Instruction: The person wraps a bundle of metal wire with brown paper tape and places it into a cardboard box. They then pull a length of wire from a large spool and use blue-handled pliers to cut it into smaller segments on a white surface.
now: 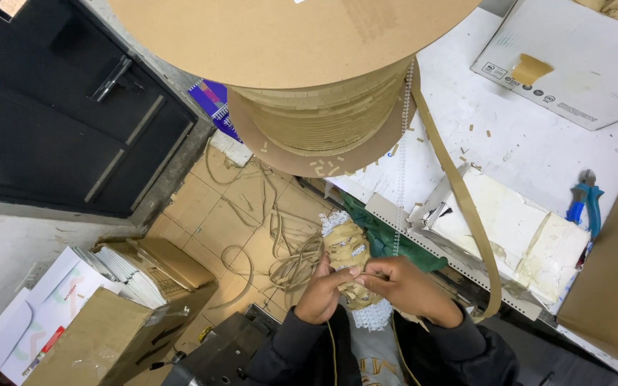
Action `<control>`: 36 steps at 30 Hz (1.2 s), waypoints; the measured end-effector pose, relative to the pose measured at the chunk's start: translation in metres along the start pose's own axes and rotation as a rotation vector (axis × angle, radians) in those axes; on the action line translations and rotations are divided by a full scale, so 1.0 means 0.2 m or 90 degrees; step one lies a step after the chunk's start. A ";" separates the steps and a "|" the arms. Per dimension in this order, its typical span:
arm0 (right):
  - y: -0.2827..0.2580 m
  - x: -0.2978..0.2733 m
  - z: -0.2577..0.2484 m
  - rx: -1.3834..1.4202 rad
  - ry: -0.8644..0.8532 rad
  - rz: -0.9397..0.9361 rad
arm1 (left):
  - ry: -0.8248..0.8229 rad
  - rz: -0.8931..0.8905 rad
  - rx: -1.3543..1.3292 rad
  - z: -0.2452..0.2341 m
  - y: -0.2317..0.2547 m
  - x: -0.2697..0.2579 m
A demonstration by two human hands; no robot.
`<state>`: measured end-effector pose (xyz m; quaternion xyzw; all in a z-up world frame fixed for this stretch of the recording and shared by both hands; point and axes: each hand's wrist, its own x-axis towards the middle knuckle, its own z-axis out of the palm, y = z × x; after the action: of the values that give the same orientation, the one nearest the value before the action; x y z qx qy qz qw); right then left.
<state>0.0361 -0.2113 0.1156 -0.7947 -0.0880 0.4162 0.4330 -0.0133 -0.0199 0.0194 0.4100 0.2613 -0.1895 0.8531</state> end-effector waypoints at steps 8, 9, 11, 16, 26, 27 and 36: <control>0.04 0.03 -0.01 0.013 -0.034 -0.018 | -0.113 -0.055 0.014 -0.05 0.01 -0.03; 0.10 0.05 -0.06 0.014 -0.033 -0.019 | -0.114 -0.054 0.017 -0.05 0.01 -0.02; 0.23 0.07 -0.15 0.050 -0.110 -0.160 | -0.187 0.021 -0.056 -0.04 0.00 0.00; 0.65 0.26 -0.01 0.113 0.257 -0.095 | -0.302 0.154 -0.292 0.12 0.20 -0.08; 0.15 -0.18 0.33 0.326 0.037 -0.050 | -0.155 0.282 -0.255 0.01 0.13 0.23; 0.19 -0.19 0.21 0.327 0.039 -0.048 | -0.156 0.280 -0.255 0.02 0.15 0.19; 0.33 0.51 0.22 0.544 0.352 -0.188 | -0.345 0.179 -0.349 0.17 0.15 -0.02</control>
<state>0.0539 -0.1731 -0.0075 -0.6066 0.0962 0.1241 0.7794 0.0088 -0.0298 0.0585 0.1344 0.0093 -0.0953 0.9863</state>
